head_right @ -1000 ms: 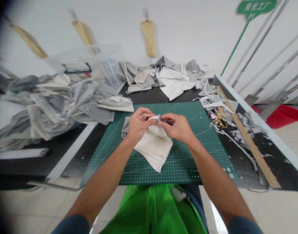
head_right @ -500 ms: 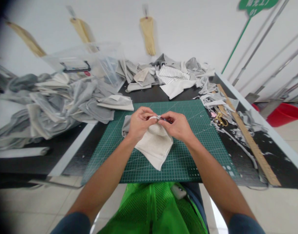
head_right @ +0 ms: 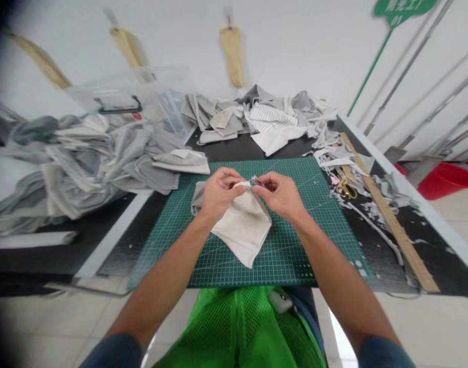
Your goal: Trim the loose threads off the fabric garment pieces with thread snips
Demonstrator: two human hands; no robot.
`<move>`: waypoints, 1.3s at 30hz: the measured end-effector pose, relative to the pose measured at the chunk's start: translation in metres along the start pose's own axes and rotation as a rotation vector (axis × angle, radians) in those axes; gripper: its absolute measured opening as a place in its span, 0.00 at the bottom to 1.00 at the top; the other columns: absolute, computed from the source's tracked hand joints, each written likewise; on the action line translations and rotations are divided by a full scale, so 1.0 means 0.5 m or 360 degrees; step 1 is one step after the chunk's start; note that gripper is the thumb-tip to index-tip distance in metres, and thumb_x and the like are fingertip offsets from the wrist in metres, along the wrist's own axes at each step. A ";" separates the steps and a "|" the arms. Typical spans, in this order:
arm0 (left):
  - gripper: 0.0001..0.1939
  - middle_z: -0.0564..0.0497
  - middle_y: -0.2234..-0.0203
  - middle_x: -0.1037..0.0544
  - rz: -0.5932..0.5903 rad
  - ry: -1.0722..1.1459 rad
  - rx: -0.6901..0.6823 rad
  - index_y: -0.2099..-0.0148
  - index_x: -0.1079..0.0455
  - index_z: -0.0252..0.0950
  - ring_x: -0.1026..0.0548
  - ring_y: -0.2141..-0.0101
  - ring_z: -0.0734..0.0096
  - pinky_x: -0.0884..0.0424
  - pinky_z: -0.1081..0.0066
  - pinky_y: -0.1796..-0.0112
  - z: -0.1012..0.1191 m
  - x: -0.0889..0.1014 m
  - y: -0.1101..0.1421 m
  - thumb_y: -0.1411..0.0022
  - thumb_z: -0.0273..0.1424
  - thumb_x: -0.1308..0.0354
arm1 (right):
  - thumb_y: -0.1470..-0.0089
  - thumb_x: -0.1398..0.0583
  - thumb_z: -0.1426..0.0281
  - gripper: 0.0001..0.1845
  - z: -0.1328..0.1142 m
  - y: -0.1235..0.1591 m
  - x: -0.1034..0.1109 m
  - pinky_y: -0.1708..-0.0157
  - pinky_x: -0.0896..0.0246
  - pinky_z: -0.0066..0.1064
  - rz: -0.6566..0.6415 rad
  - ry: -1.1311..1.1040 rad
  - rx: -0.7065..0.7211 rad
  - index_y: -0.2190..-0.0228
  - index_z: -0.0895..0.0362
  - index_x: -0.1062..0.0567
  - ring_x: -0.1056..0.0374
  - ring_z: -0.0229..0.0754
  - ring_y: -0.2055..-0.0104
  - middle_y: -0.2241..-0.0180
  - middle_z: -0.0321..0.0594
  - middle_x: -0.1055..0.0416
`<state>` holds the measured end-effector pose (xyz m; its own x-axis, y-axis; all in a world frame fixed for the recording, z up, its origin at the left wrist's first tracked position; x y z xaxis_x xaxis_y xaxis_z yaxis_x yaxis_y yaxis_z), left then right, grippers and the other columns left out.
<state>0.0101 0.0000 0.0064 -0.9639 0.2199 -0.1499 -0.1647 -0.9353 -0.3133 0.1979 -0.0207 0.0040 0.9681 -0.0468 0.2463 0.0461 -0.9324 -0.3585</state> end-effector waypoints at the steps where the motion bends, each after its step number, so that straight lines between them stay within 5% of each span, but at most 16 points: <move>1: 0.19 0.52 0.69 0.17 0.0008 -0.0018 -0.0005 0.60 0.31 0.38 0.22 0.70 0.72 0.30 0.72 0.67 0.001 0.000 0.000 0.50 0.30 0.27 | 0.48 0.30 0.58 0.15 0.000 0.000 0.001 0.64 0.29 0.36 -0.0029 0.0020 0.0000 0.64 0.56 0.21 0.24 0.44 0.65 0.65 0.42 0.19; 21: 0.15 0.52 0.67 0.19 0.0039 -0.0382 -0.0138 0.57 0.30 0.39 0.20 0.65 0.68 0.28 0.70 0.63 -0.008 -0.006 0.009 0.46 0.25 0.32 | 0.45 0.33 0.65 0.09 -0.019 0.013 -0.001 0.62 0.31 0.37 0.0053 0.0731 0.0358 0.61 0.52 0.19 0.26 0.45 0.66 0.64 0.40 0.19; 39: 0.19 0.52 0.68 0.18 -0.0033 -0.0284 -0.0075 0.54 0.34 0.40 0.20 0.68 0.70 0.28 0.71 0.66 -0.022 0.000 0.000 0.46 0.28 0.31 | 0.42 0.35 0.68 0.05 -0.021 0.013 -0.002 0.60 0.31 0.36 0.0062 0.0847 0.0529 0.62 0.53 0.19 0.24 0.45 0.63 0.63 0.41 0.19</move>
<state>0.0125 0.0032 -0.0038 -0.9829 0.1827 0.0243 -0.1791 -0.9160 -0.3589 0.1946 -0.0303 0.0108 0.7192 -0.3302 0.6113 0.1705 -0.7691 -0.6160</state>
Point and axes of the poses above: each hand's wrist, its own y-axis away from the middle knuckle, its own x-axis out of the back of the hand, z = x × y, the point moved 1 cm from there along -y, towards the middle knuckle
